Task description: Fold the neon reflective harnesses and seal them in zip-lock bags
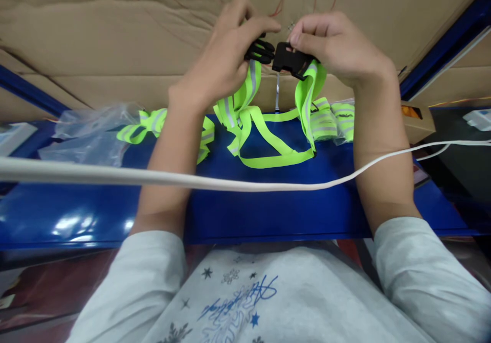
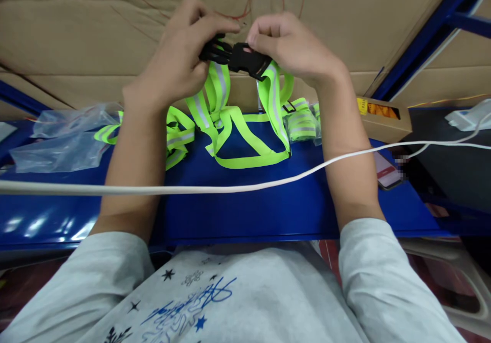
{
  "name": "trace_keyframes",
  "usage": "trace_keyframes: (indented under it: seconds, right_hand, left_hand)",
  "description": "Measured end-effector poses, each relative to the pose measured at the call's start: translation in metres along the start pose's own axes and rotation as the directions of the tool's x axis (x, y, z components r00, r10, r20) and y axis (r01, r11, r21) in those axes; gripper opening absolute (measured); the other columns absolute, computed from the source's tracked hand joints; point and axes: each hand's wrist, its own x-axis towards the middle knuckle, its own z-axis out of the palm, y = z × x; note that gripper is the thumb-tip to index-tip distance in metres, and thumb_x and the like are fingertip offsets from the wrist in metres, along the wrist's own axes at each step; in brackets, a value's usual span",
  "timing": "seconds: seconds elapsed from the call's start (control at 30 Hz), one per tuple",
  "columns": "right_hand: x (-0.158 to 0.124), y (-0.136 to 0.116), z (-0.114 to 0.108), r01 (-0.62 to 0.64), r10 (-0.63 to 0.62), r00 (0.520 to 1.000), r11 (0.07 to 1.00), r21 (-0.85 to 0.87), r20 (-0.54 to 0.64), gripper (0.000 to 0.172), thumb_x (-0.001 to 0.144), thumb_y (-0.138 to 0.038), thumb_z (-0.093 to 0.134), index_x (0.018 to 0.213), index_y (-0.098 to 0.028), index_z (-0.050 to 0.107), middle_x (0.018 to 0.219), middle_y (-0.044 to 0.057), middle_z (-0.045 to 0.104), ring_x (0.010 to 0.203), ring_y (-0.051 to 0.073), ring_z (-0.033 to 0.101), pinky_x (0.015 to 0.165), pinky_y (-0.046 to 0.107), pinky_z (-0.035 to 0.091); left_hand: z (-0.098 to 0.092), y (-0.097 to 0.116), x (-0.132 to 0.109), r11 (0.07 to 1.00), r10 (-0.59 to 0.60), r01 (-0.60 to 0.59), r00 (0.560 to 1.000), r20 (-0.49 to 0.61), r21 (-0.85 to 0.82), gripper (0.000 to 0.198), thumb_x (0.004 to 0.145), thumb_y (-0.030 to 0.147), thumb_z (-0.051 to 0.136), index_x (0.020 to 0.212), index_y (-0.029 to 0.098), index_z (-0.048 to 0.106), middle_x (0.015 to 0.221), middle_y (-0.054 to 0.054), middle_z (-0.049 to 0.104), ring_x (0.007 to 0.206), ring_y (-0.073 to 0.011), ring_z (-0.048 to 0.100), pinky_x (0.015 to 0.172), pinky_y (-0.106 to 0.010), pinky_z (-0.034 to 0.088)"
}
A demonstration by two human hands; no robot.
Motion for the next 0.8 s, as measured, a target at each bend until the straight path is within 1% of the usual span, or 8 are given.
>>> trace_keyframes:
  seconds: [0.1, 0.23, 0.33, 0.4, 0.5, 0.6, 0.7, 0.8]
  right_hand:
    - [0.000, -0.001, -0.001, -0.003, 0.003, 1.000, 1.000, -0.003, 0.016, 0.011, 0.083, -0.036, 0.072, 0.081, -0.026, 0.075, 0.085, 0.000, 0.072, 0.076, 0.013, 0.060, 0.073, 0.027, 0.049]
    - [0.001, 0.001, -0.004, -0.002, 0.001, 1.000, 0.999, -0.045, -0.019, 0.007, 0.081, -0.036, 0.072, 0.078, -0.030, 0.075, 0.088, 0.000, 0.076, 0.077, 0.015, 0.062, 0.072, 0.029, 0.050]
    - [0.001, 0.000, -0.004, -0.008, 0.007, 1.000, 0.998, -0.060, -0.027, 0.007, 0.081, -0.036, 0.071, 0.078, -0.032, 0.076, 0.088, 0.000, 0.077, 0.077, 0.017, 0.063, 0.071, 0.030, 0.050]
    - [0.001, -0.001, -0.003, -0.015, 0.014, 0.999, 0.998, -0.057, -0.029, 0.009, 0.083, -0.033, 0.069, 0.078, -0.031, 0.076, 0.087, 0.000, 0.076, 0.076, 0.016, 0.062, 0.069, 0.030, 0.048]
    - [0.001, -0.004, -0.003, -0.020, 0.019, 1.000, 0.998, -0.061, -0.024, 0.012, 0.086, -0.027, 0.065, 0.078, -0.029, 0.075, 0.085, 0.001, 0.073, 0.072, 0.014, 0.060, 0.069, 0.029, 0.047]
    - [0.000, -0.005, -0.004, -0.017, 0.016, 1.000, 0.998, -0.052, -0.019, 0.013, 0.087, -0.024, 0.066, 0.078, -0.028, 0.075, 0.084, 0.001, 0.071, 0.072, 0.013, 0.059, 0.070, 0.027, 0.047]
    - [0.000, -0.005, -0.005, -0.024, 0.024, 1.000, 0.998, -0.050, -0.002, 0.010, 0.087, -0.028, 0.070, 0.079, -0.029, 0.076, 0.083, 0.000, 0.072, 0.071, 0.013, 0.058, 0.066, 0.027, 0.047]
    - [0.000, -0.004, -0.005, -0.026, 0.026, 1.000, 0.998, -0.052, -0.001, 0.008, 0.086, -0.032, 0.073, 0.080, -0.030, 0.076, 0.085, 0.000, 0.073, 0.072, 0.014, 0.059, 0.067, 0.027, 0.049]
  left_hand:
    - [0.001, -0.002, 0.000, 0.999, 0.038, -0.038, 0.999, -0.009, 0.008, 0.070, 0.087, 0.009, 0.045, 0.155, 0.019, 0.056, 0.128, -0.017, 0.053, 0.124, -0.0359, 0.055, 0.101, -0.054, 0.046]
    - [-0.001, -0.001, -0.001, 0.998, 0.067, -0.067, 0.997, -0.024, -0.002, 0.079, 0.081, 0.005, 0.043, 0.157, 0.020, 0.052, 0.128, -0.015, 0.054, 0.124, -0.0355, 0.057, 0.102, -0.055, 0.048]
    - [-0.005, 0.003, -0.001, 0.994, 0.100, -0.102, 0.994, -0.045, -0.047, 0.087, 0.076, 0.006, 0.044, 0.163, 0.014, 0.044, 0.142, -0.017, 0.056, 0.134, -0.0345, 0.055, 0.111, -0.054, 0.047]
    - [-0.007, 0.006, 0.000, 0.986, 0.131, -0.138, 0.988, -0.080, -0.091, 0.085, 0.078, 0.008, 0.045, 0.164, 0.009, 0.041, 0.155, -0.016, 0.054, 0.141, -0.0316, 0.054, 0.116, -0.050, 0.046]
    - [-0.005, 0.006, 0.001, 0.973, 0.177, -0.197, 0.970, -0.165, -0.117, 0.082, 0.082, 0.010, 0.042, 0.163, 0.008, 0.038, 0.165, -0.016, 0.047, 0.150, -0.0297, 0.050, 0.114, -0.046, 0.050]
    - [-0.003, 0.001, 0.001, 0.967, 0.202, -0.229, 0.957, -0.210, -0.111, 0.083, 0.080, 0.009, 0.038, 0.163, 0.008, 0.037, 0.165, -0.016, 0.047, 0.154, -0.0307, 0.047, 0.110, -0.045, 0.052]
    - [-0.001, -0.004, 0.001, 0.967, 0.217, -0.238, 0.956, -0.196, -0.091, 0.094, 0.072, 0.006, 0.036, 0.165, 0.011, 0.034, 0.167, -0.015, 0.045, 0.156, -0.0305, 0.045, 0.110, -0.048, 0.052]
    - [-0.002, -0.003, 0.001, 0.973, 0.199, -0.216, 0.964, -0.174, -0.083, 0.091, 0.074, 0.007, 0.039, 0.165, 0.011, 0.035, 0.166, -0.015, 0.045, 0.153, -0.0297, 0.047, 0.112, -0.048, 0.051]
